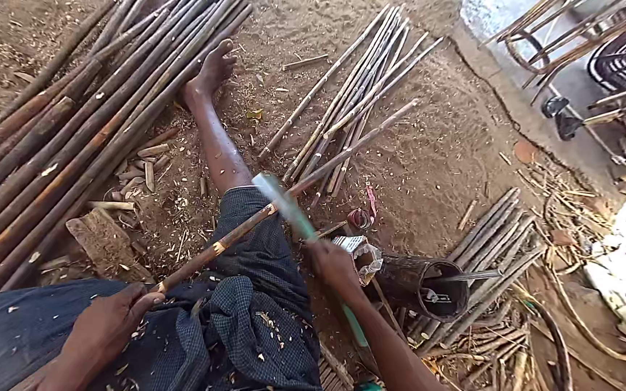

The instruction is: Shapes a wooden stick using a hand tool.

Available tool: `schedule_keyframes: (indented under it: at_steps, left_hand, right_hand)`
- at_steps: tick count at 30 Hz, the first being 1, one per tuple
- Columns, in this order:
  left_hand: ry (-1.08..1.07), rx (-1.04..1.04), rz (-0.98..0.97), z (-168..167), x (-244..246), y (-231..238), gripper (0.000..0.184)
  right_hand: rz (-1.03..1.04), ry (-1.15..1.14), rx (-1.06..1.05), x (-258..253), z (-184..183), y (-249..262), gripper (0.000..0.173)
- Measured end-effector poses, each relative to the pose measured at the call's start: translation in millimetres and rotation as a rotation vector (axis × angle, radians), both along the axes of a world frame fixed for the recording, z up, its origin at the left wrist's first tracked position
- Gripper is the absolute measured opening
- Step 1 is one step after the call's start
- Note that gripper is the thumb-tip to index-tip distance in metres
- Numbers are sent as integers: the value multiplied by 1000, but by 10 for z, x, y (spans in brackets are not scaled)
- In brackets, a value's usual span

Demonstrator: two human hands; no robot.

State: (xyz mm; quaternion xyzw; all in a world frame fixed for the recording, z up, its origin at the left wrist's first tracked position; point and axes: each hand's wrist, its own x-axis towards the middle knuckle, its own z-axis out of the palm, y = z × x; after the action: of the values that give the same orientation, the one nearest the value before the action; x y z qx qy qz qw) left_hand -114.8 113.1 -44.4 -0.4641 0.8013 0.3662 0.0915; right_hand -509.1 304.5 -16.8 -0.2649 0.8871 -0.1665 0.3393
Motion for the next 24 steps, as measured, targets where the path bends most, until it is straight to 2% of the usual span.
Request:
schedule_keyframes:
  at_steps: [1,2,5,6,9,10,13,14,17,18,19,21,22,24]
  left_hand:
    - [-40,-80,-3,13,-27,91,49]
    - [-56,-140,0,28,-50,159,52]
    - [-51,-236,1,38,-28,206,66]
    - [-49,-242,-3,37,-19,204,69]
    - [-66,-248,-2,30,-61,244,69]
    - [-77,-263,-1,38,-72,269,71]
    - [-72,-321,8,43,-50,276,80]
    - [-66,-340,9,37,-54,275,84]
    - [-58,-416,33,-9,-123,363,95]
    - [-54,-446,41,-14,-125,404,96]
    - [-37,-476,46,-20,-120,404,96]
    - [23,-544,15,-34,-116,422,87]
    - [53,-575,-29,-34,-152,413,80]
    - [94,-567,-46,-25,-291,425,67]
  right_hand:
    - [-104,15,-54,-65,-21,19,62]
    - [-115,22,-68,-56,-16,39,63]
    - [277,-8,75,195,84,-4,54]
    - [288,-12,97,193,122,-45,53]
    - [-50,56,-32,-57,105,-104,64]
    - [-54,71,-42,-39,98,-92,64]
    - [324,-12,85,235,150,-74,52]
    - [325,-27,108,223,178,-92,52]
    - [1,60,31,-178,139,-214,61]
    - [-14,57,27,-182,120,-231,61]
    - [63,16,40,-61,170,-259,58]
    - [342,-68,128,268,303,-237,53]
    - [388,-66,159,324,344,-243,53]
    - [225,-46,62,121,357,-282,53]
